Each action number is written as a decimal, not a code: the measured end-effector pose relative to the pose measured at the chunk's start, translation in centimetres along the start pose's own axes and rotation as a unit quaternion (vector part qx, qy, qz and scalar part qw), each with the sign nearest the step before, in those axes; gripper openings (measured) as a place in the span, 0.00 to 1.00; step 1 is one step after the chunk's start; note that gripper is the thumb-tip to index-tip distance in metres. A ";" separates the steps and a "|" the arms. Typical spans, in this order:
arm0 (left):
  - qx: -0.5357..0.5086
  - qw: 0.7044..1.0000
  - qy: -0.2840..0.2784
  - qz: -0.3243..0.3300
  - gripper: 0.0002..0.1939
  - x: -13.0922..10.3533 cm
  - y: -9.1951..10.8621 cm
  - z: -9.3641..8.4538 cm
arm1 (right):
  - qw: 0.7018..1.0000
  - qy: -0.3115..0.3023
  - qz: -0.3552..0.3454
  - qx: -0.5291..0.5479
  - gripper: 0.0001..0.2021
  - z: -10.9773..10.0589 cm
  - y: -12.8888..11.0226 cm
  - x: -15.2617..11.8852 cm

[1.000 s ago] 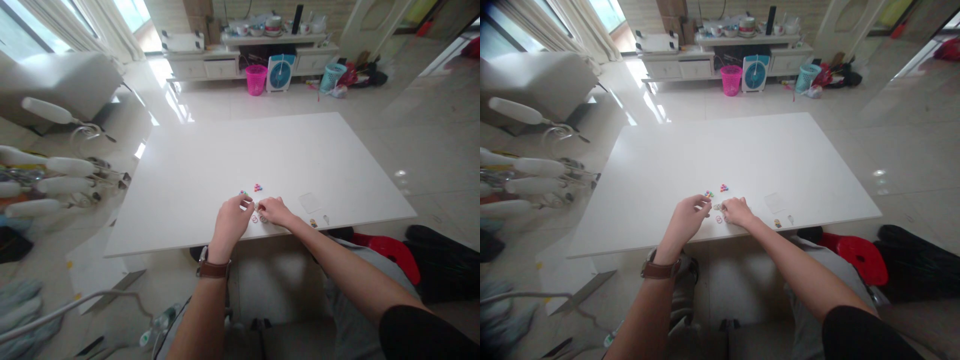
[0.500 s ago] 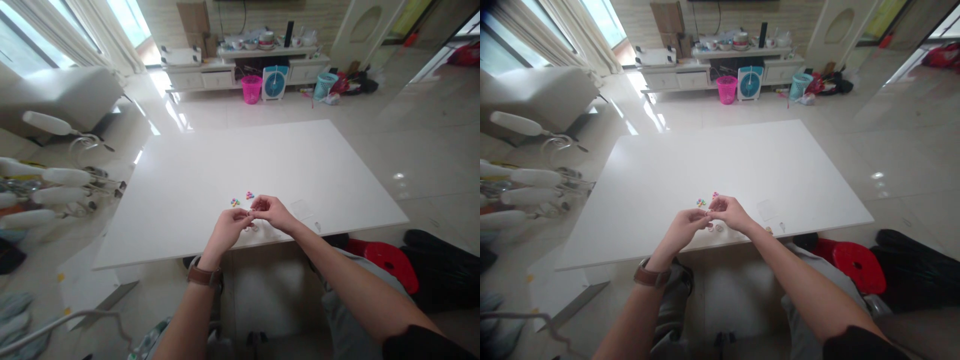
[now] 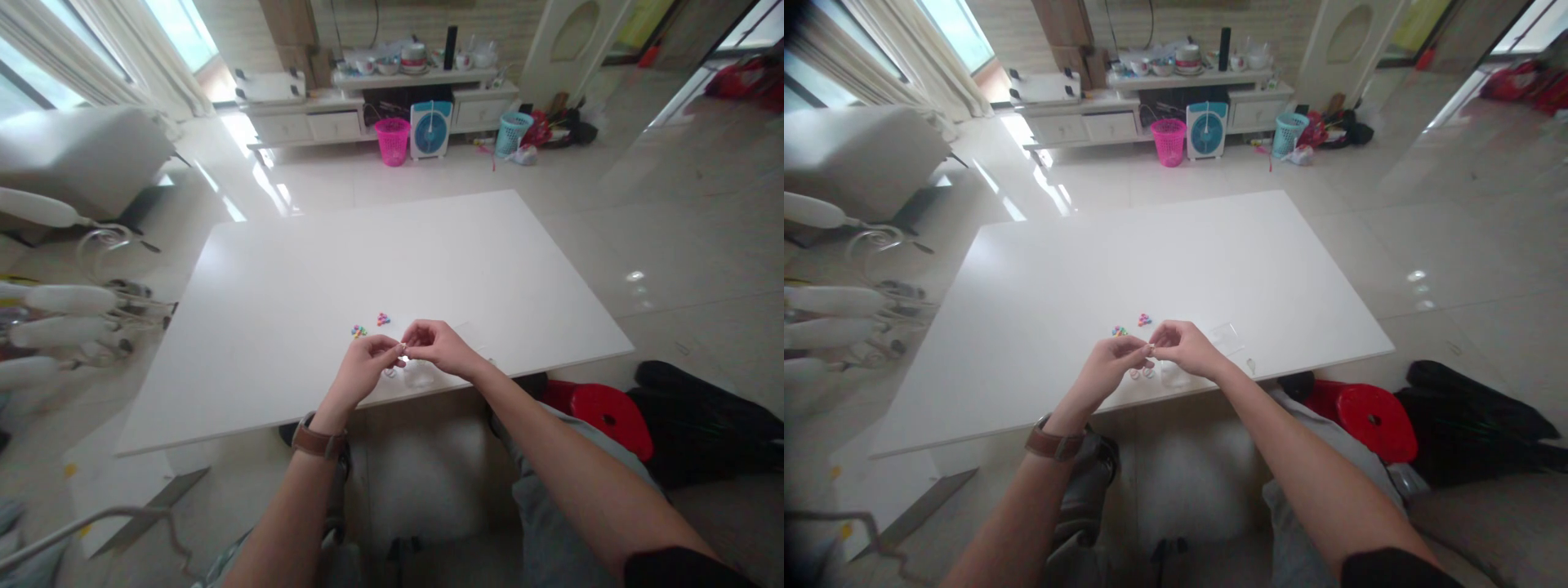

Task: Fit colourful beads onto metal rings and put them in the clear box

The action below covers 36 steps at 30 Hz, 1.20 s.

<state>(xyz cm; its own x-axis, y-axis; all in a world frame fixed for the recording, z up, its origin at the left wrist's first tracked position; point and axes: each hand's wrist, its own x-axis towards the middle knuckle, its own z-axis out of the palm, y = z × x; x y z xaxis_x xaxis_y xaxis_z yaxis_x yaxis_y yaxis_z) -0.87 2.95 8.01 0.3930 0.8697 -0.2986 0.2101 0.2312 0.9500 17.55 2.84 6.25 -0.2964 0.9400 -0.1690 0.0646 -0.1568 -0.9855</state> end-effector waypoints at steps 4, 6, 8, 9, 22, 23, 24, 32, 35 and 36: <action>0.031 0.999 0.014 -0.014 0.15 0.6 -0.5 0.8 | 0.991 0.042 -0.003 -0.130 0.07 -1.0 0.1 -0.2; 0.075 0.996 0.045 -0.015 0.16 0.8 -1.0 0.9 | 0.961 0.044 0.007 -0.273 0.02 -1.5 0.4 -0.3; 0.124 0.989 0.074 -0.009 0.15 1.0 -1.4 0.8 | 0.909 0.031 0.030 -0.415 0.03 -2.0 0.9 -0.4; 0.142 0.987 0.081 -0.005 0.15 1.0 -1.6 0.7 | 0.882 0.021 0.045 -0.468 0.04 -2.1 1.2 -0.4; 0.168 0.980 0.110 0.009 0.10 0.3 -0.7 -1.1 | 0.784 -0.021 0.097 -0.612 0.10 -0.9 3.3 0.0; 0.166 0.980 0.110 0.008 0.10 0.2 -0.6 -1.2 | 0.783 -0.020 0.095 -0.614 0.10 -0.9 3.3 0.0; 0.165 0.980 0.111 0.007 0.10 0.1 -0.5 -1.3 | 0.783 -0.018 0.092 -0.615 0.10 -0.9 3.2 0.0; 0.249 0.962 0.110 -0.007 0.08 -0.3 -1.3 -2.7 | 0.791 -0.010 0.072 -0.607 0.11 -1.2 2.3 -0.3; 0.319 0.943 0.097 -0.018 0.07 -0.3 -2.7 -3.3 | 0.800 -0.013 0.058 -0.598 0.10 -1.0 1.6 -0.6; 0.337 0.937 0.091 -0.021 0.07 -0.3 -3.2 -3.4 | 0.801 -0.016 0.057 -0.595 0.10 -0.9 1.4 -0.7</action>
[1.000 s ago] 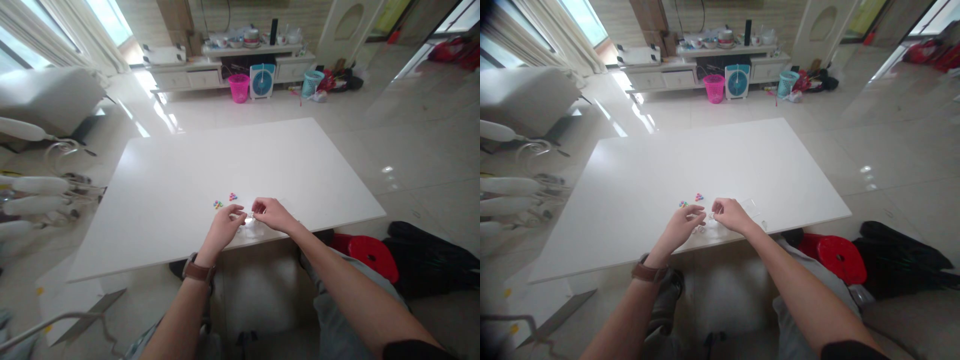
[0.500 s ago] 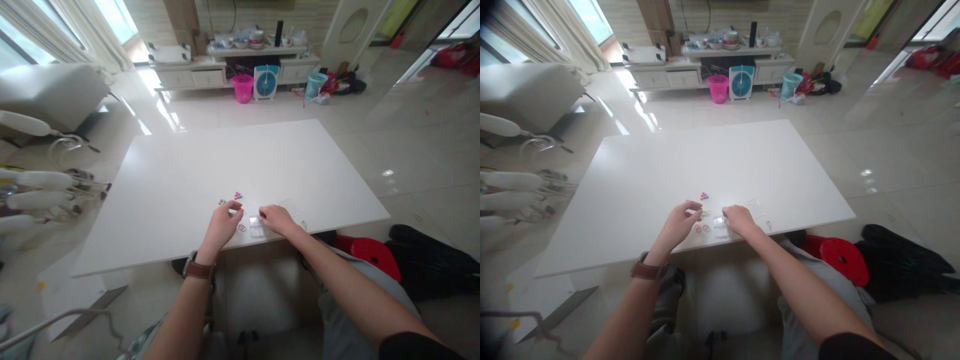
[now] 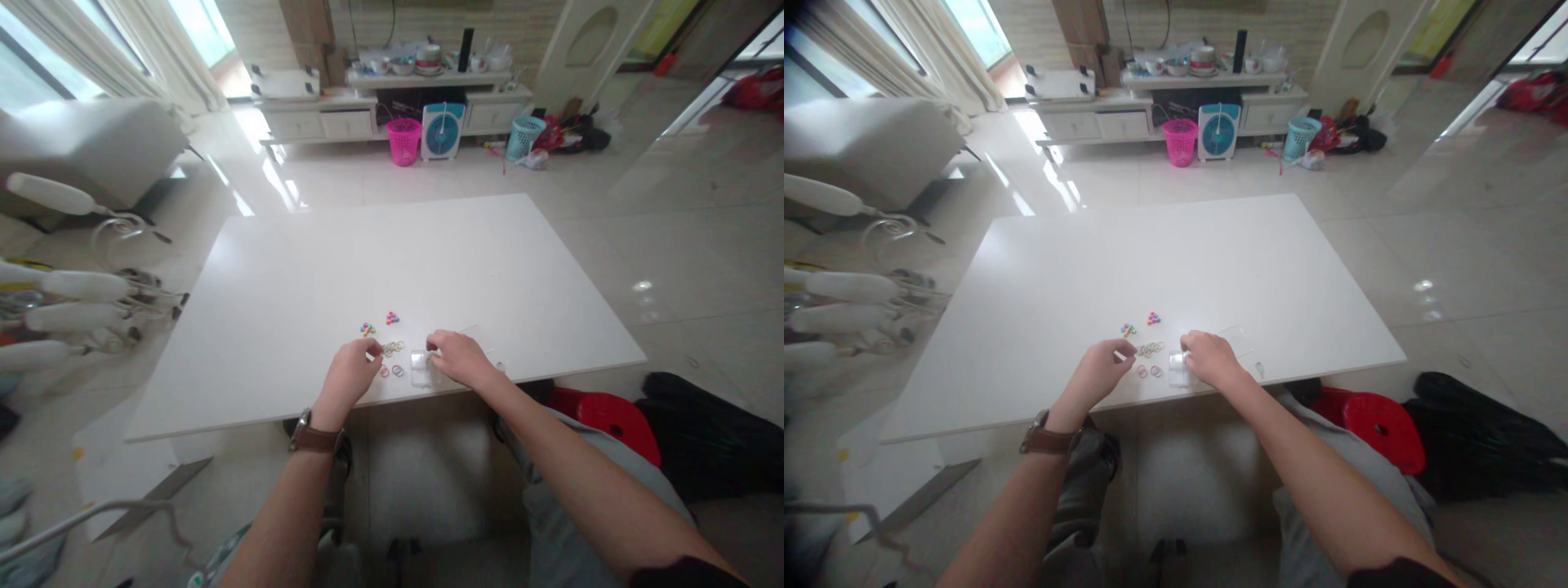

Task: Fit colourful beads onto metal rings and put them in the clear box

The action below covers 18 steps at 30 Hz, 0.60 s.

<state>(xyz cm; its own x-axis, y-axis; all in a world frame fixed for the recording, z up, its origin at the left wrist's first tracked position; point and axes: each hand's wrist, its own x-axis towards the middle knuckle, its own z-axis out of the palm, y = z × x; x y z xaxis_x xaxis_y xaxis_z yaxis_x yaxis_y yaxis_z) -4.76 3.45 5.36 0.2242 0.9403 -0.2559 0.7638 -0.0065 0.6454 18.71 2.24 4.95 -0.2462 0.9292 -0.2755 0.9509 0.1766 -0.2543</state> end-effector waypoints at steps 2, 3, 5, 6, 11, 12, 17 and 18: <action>0.029 0.999 -0.013 -0.002 0.07 0.0 -1.0 0.6 | 1.000 -0.004 -0.003 0.002 0.09 -0.2 -0.1 -0.2; 0.041 0.999 -0.019 -0.006 0.07 0.1 -1.5 0.9 | 1.000 -0.005 -0.004 0.002 0.09 -0.3 -0.1 -0.3; 0.057 0.998 -0.030 -0.014 0.06 0.2 -2.3 1.7 | 1.000 -0.005 -0.005 0.002 0.08 -0.4 0.0 -0.4; 0.060 0.997 -0.035 -0.018 0.07 0.2 -2.6 2.2 | 1.000 -0.004 -0.006 0.002 0.08 -0.4 0.1 -0.4; 0.054 0.996 -0.054 -0.038 0.07 0.8 -3.7 4.5 | 1.000 -0.001 -0.017 0.006 0.10 -0.7 0.1 -0.6; 0.063 0.996 -0.053 -0.038 0.07 1.0 -3.8 4.9 | 1.000 -0.002 -0.018 0.007 0.11 -0.8 0.0 -0.7; 0.131 0.990 -0.056 -0.022 0.04 1.7 -4.2 6.0 | 0.999 -0.001 -0.029 0.017 0.10 -1.2 -0.2 -1.0; 0.138 0.988 -0.059 -0.022 0.03 1.7 -4.2 6.1 | 0.999 0.000 -0.030 0.019 0.10 -1.2 -0.2 -1.0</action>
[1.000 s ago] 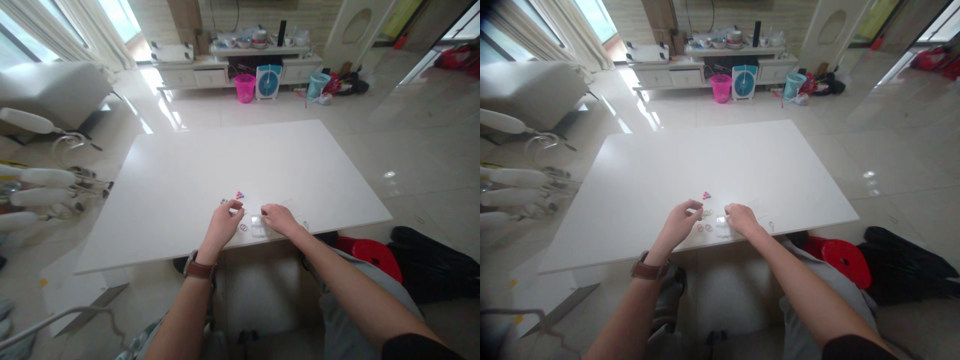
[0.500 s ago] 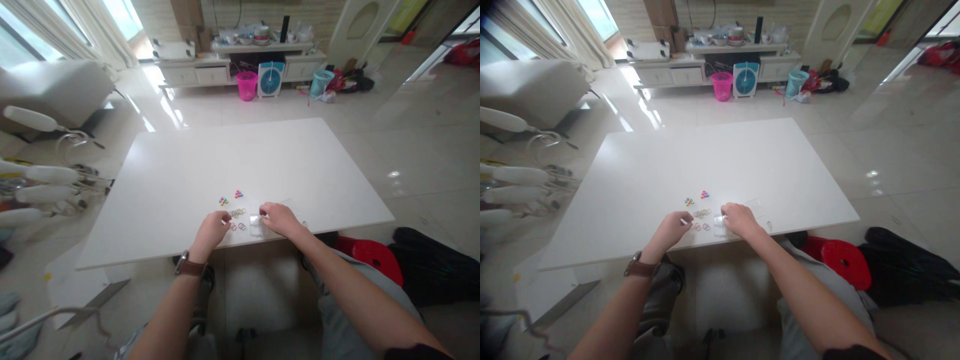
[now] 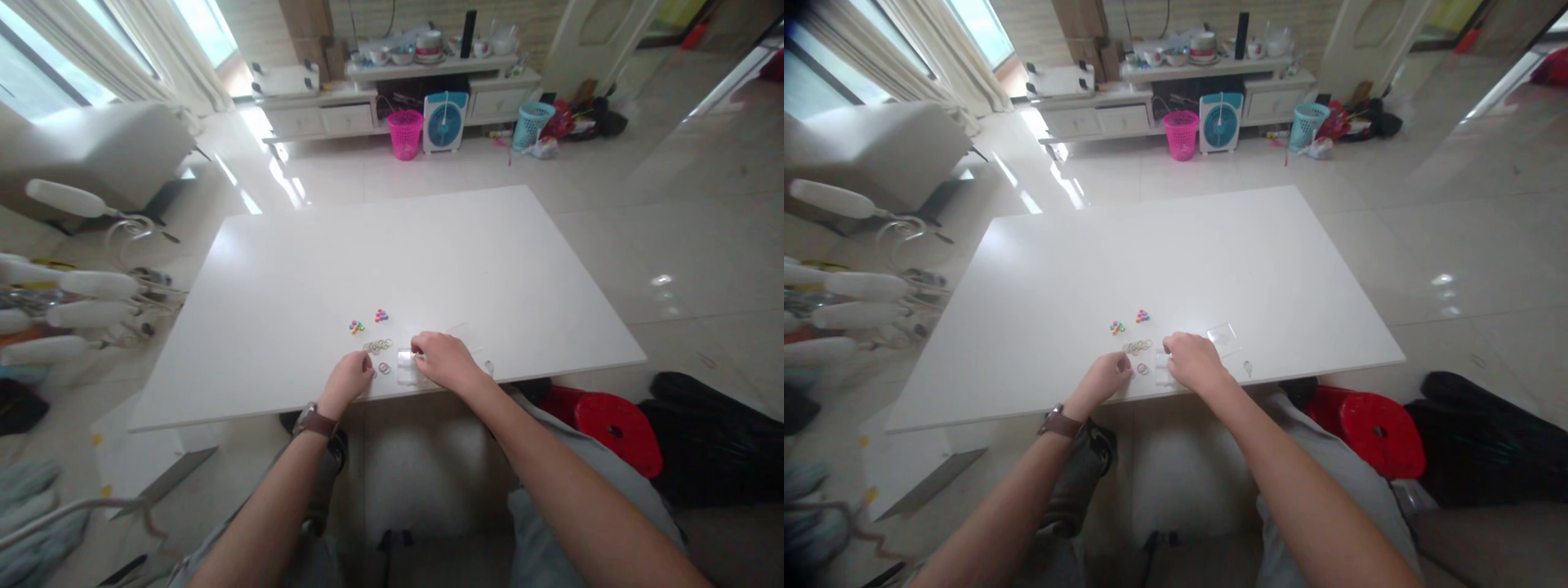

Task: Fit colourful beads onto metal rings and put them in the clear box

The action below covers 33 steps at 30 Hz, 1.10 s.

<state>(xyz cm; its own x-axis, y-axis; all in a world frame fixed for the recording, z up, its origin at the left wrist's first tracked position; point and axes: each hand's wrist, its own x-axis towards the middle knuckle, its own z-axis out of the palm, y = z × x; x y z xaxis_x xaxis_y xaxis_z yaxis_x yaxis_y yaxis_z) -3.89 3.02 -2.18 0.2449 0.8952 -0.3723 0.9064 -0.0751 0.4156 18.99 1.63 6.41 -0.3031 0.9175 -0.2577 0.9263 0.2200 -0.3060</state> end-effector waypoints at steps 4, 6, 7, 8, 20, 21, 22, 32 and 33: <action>0.017 1.000 -0.009 0.004 0.04 -0.1 0.4 0.4 | 1.000 0.003 -0.003 0.008 0.09 -0.3 0.1 -0.4; 0.023 1.000 -0.010 0.006 0.05 -0.3 0.7 0.6 | 1.000 0.000 -0.001 0.006 0.08 -0.4 0.2 -0.5; 0.024 1.000 -0.011 0.007 0.05 -0.4 0.8 0.6 | 1.000 -0.002 0.001 0.004 0.08 -0.5 0.2 -0.6; 0.024 1.000 -0.012 0.009 0.05 -0.5 0.9 0.5 | 1.000 -0.002 0.002 0.004 0.08 -0.6 0.3 -0.6; -0.368 0.924 0.022 0.099 0.10 -2.0 5.3 -4.5 | 0.974 0.050 -0.019 0.220 0.13 -0.3 -0.6 -0.1; -0.377 0.920 0.029 0.099 0.10 -2.1 5.7 -4.7 | 0.967 0.056 -0.021 0.248 0.14 -0.2 -0.7 0.0; -0.384 0.917 0.033 0.099 0.10 -2.2 5.9 -4.8 | 0.960 0.059 -0.021 0.274 0.14 -0.2 -0.8 0.1; -0.427 0.896 0.066 0.099 0.07 -3.0 6.8 -5.7 | 0.906 0.025 -0.016 0.422 0.11 -0.1 -1.2 0.4; -0.425 0.897 0.070 0.100 0.07 -3.1 6.8 -5.8 | 0.902 0.025 -0.017 0.431 0.11 -0.1 -1.2 0.4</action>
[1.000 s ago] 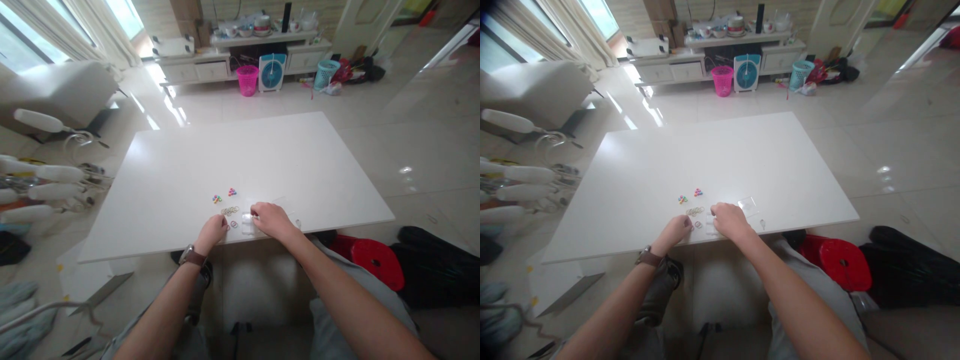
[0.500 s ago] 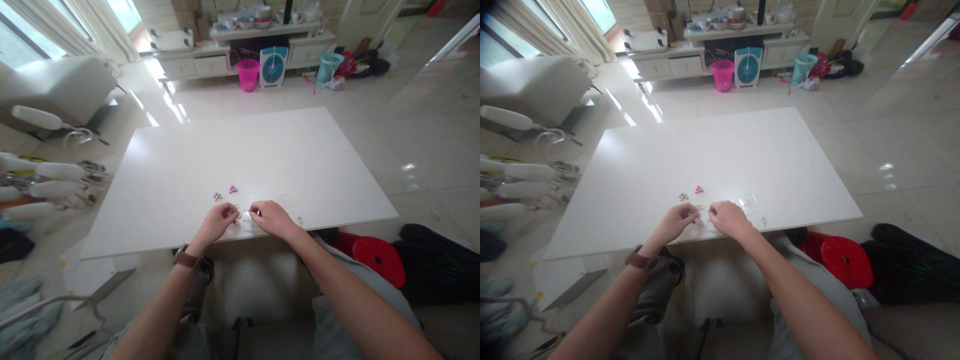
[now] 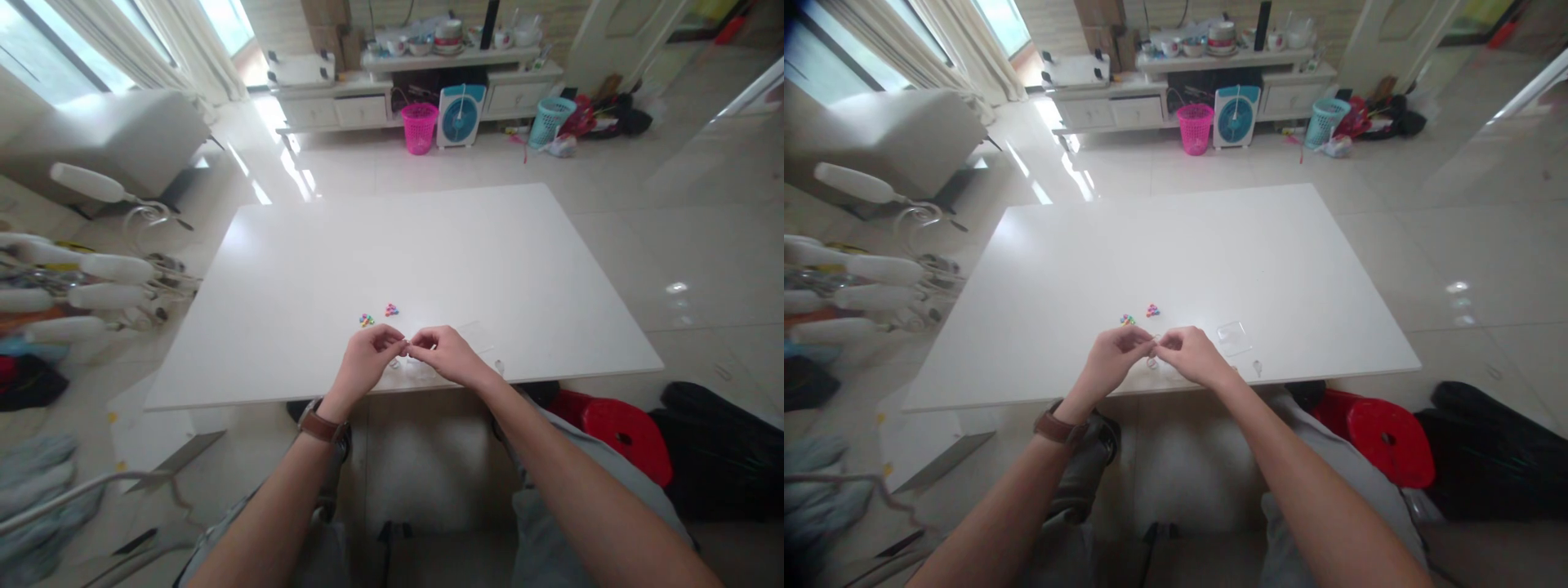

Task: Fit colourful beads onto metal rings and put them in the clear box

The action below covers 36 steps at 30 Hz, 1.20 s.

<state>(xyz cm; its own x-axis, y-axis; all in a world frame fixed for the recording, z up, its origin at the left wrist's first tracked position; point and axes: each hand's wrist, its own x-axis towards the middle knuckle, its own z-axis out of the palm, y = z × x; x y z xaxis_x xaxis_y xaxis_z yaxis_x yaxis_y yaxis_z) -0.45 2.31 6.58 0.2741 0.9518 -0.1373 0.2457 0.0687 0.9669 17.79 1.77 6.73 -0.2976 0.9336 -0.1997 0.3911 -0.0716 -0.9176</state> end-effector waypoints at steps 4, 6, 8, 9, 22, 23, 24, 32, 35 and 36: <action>-0.009 1.000 -0.002 0.005 0.09 0.0 -0.1 0.1 | 1.000 0.001 -0.005 0.024 0.12 0.1 0.2 0.2; -0.018 1.000 -0.010 0.003 0.10 0.0 -0.2 0.1 | 0.999 0.004 -0.004 0.032 0.12 0.1 0.2 0.3; -0.024 1.000 -0.017 -0.002 0.10 0.1 -0.2 0.0 | 0.999 0.009 -0.001 0.037 0.12 0.1 0.2 0.2; -0.026 0.999 -0.019 -0.005 0.10 0.1 -0.2 0.0 | 0.999 0.010 -0.001 0.039 0.11 0.1 0.1 0.2; -0.089 0.995 -0.014 -0.031 0.12 0.1 -0.3 -0.2 | 0.998 0.017 0.019 0.059 0.13 -0.1 -0.1 0.1; -0.096 0.995 -0.012 -0.034 0.12 0.1 -0.4 -0.2 | 0.998 0.020 0.022 0.060 0.13 -0.1 0.0 0.1; -0.102 0.994 -0.010 -0.036 0.13 0.1 -0.4 -0.2 | 0.998 0.024 0.024 0.060 0.13 -0.2 0.0 0.1; -0.127 0.992 0.010 -0.026 0.14 0.3 -0.8 -0.3 | 0.997 0.042 0.029 0.059 0.14 -0.3 -0.3 0.0; -0.126 0.992 0.004 -0.023 0.14 0.3 -0.8 -0.4 | 0.996 0.043 0.026 0.067 0.14 -0.1 -0.3 0.1; -0.127 0.992 0.001 -0.025 0.14 0.3 -0.8 -0.4 | 0.996 0.041 0.026 0.075 0.14 -0.1 -0.3 0.1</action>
<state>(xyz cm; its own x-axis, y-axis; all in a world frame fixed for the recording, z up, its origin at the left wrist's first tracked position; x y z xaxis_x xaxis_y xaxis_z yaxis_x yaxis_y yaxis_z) -0.90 2.63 5.89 0.2652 0.9460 -0.1864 0.0170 0.1887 0.9819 17.70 1.93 7.01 -0.2065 0.9522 -0.2252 0.2684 -0.1662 -0.9489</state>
